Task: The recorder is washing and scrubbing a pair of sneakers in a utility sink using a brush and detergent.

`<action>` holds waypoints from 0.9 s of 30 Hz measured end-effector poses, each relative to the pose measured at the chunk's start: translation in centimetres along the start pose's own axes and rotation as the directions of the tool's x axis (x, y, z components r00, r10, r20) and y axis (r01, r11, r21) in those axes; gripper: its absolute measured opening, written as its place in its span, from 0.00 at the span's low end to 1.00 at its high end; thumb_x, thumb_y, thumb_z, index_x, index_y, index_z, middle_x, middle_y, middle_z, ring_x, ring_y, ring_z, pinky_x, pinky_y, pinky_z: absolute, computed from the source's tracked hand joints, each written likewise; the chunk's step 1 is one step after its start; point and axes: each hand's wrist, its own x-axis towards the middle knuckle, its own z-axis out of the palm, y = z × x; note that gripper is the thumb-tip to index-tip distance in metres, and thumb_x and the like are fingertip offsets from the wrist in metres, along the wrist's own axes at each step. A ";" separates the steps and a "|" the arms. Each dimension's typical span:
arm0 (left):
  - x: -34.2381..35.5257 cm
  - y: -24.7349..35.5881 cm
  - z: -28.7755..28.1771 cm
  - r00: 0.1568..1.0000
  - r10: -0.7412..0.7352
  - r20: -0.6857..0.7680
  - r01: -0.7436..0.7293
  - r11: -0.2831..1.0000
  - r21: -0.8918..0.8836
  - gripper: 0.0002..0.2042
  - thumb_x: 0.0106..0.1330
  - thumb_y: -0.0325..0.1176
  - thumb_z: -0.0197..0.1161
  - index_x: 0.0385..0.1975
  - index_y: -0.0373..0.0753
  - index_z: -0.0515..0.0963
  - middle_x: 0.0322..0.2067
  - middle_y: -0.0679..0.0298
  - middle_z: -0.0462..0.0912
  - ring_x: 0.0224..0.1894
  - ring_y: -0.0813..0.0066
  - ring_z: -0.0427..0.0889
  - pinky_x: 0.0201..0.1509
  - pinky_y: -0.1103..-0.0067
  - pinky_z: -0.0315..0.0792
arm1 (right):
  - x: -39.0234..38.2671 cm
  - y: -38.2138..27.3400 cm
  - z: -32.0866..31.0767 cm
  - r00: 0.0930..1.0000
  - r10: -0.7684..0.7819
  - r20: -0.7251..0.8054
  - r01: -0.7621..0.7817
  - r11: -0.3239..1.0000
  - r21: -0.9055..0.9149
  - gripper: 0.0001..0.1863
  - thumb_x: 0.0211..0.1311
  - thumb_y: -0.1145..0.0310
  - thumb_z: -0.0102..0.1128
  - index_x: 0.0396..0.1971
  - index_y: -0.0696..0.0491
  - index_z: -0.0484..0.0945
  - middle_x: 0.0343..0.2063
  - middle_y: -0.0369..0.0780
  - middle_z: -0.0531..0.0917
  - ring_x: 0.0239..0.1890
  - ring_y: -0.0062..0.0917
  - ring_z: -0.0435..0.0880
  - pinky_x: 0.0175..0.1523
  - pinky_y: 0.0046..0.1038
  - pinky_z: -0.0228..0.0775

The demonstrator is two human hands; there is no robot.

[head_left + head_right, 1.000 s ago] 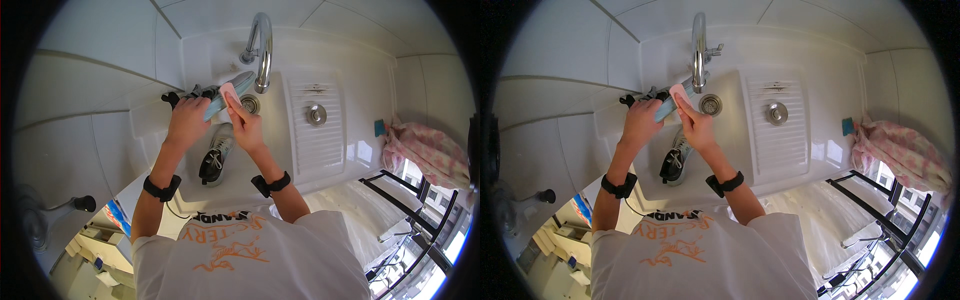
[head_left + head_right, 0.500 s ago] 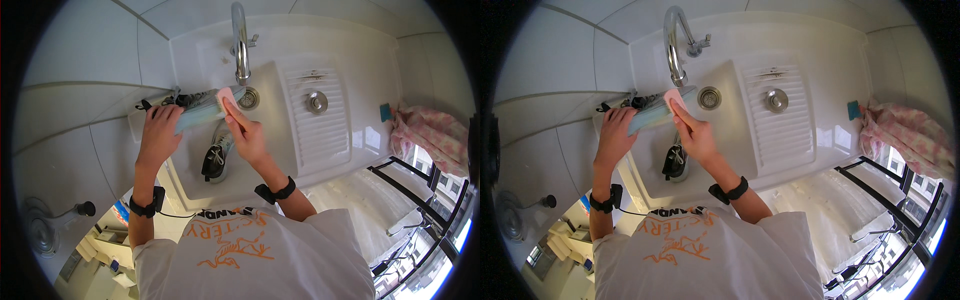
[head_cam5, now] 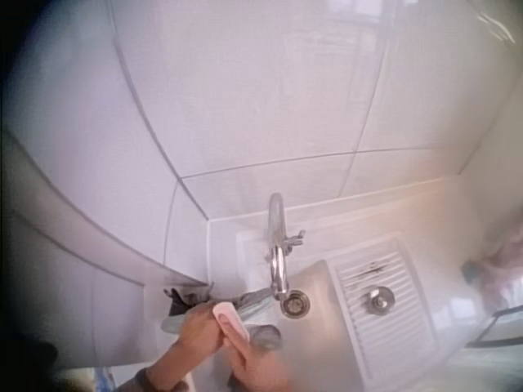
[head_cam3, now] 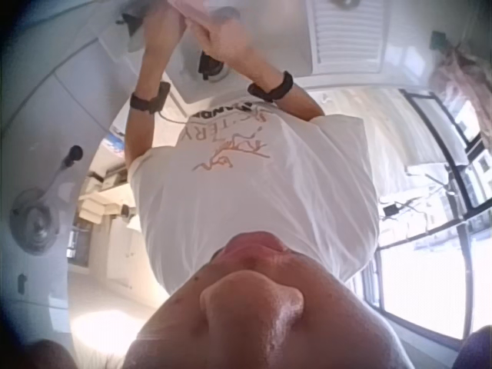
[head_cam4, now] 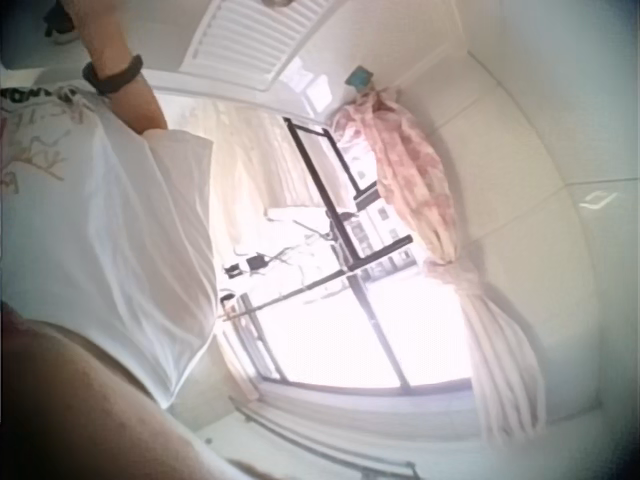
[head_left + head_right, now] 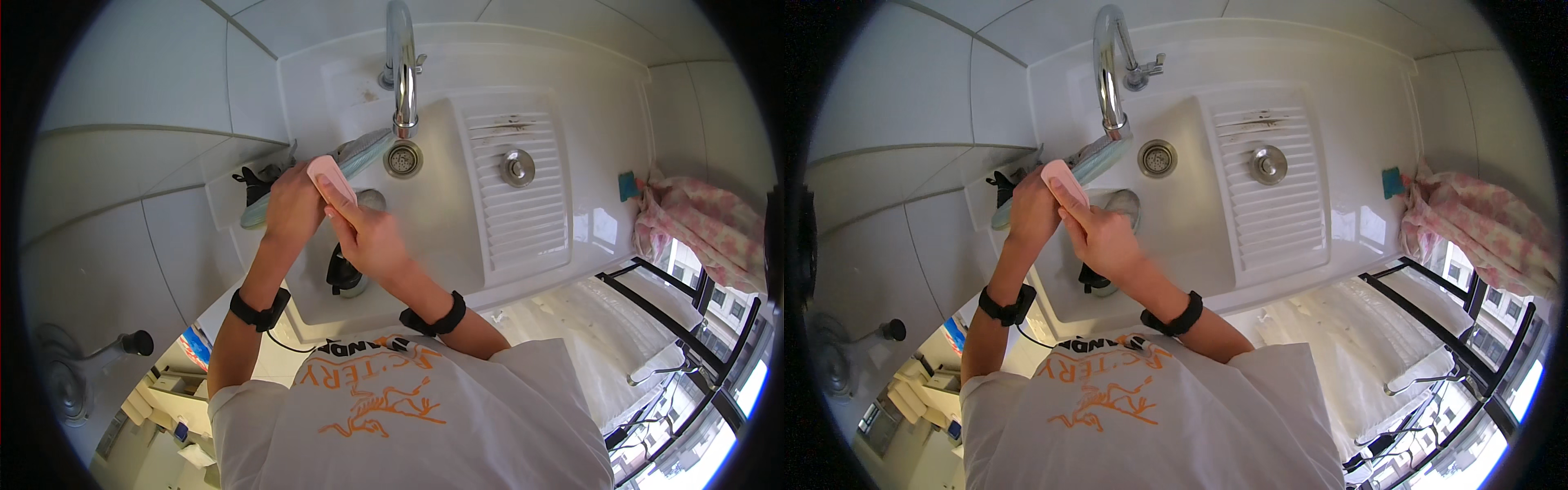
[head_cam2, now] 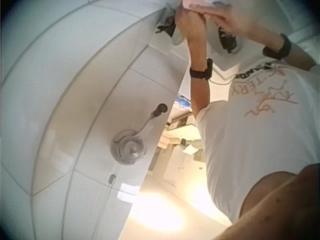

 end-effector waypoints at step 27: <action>1.9 1.0 -0.2 0.998 -0.007 0.056 0.002 0.996 0.085 0.21 0.54 0.28 0.66 0.50 0.38 0.75 0.46 0.60 0.80 0.47 0.59 0.81 0.50 0.66 0.76 | 1.4 4.1 -1.3 0.996 0.080 0.035 -0.075 0.988 -0.138 0.18 0.69 0.71 0.55 0.57 0.49 0.78 0.23 0.43 0.75 0.25 0.13 0.67 0.31 0.17 0.63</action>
